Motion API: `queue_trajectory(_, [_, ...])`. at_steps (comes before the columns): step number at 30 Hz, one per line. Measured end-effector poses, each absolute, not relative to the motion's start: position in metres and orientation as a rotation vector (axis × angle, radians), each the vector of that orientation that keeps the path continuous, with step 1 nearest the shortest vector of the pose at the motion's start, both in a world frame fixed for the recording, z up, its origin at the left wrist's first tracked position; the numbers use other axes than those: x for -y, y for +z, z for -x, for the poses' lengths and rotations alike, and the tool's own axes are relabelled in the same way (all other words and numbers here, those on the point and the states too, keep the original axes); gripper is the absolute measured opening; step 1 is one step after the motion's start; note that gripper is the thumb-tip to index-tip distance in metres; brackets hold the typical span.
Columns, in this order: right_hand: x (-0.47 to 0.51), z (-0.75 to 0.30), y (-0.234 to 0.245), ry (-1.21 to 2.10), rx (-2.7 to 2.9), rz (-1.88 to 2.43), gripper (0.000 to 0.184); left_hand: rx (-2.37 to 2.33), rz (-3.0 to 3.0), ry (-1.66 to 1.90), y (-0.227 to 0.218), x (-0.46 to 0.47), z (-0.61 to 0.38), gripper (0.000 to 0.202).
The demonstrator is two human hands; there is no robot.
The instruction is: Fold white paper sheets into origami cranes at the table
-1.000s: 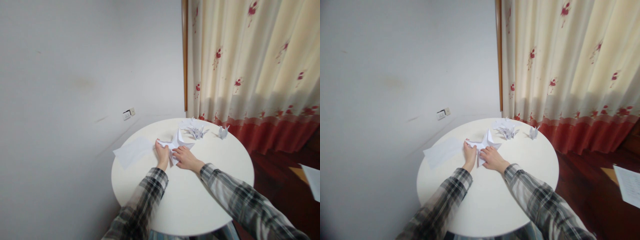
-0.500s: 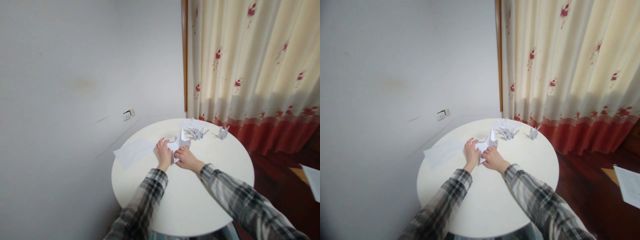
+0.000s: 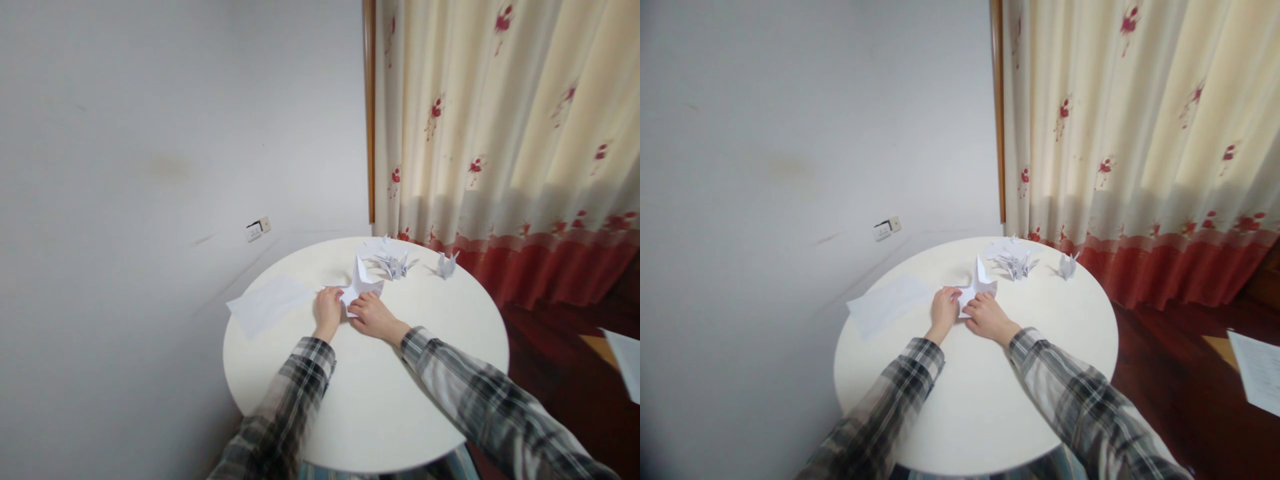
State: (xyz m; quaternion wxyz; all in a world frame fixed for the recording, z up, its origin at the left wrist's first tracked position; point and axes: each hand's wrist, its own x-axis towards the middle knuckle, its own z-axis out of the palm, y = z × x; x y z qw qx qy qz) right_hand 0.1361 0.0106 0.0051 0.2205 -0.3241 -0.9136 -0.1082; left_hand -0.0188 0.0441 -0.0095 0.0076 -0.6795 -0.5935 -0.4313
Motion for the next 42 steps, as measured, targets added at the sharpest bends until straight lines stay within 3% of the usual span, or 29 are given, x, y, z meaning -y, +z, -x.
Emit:
queue_trajectory(5, [-0.009,-0.136,0.007,-0.304,2.524,0.945,0.019,2.12,2.052,-1.647,-0.015,-0.049,0.021,0.015])
queue_trajectory(12, [-0.008,-0.136,0.01,-0.285,2.559,1.026,0.018,2.394,2.116,-1.179,-0.001,-0.041,0.016,0.056])
queue_trajectory(20, [-0.008,-0.137,0.009,-0.294,2.517,1.104,0.017,2.432,2.134,-0.955,0.0,-0.041,0.011,0.027])
queue_trajectory(33, [-0.017,-0.145,0.006,-0.225,2.404,1.094,0.041,2.195,2.162,-0.638,-0.014,-0.039,0.012,0.041])
queue_trajectory(42, [-0.025,-0.153,0.005,-0.253,2.29,1.277,0.033,2.139,2.113,-0.45,-0.018,-0.04,0.013,0.05])
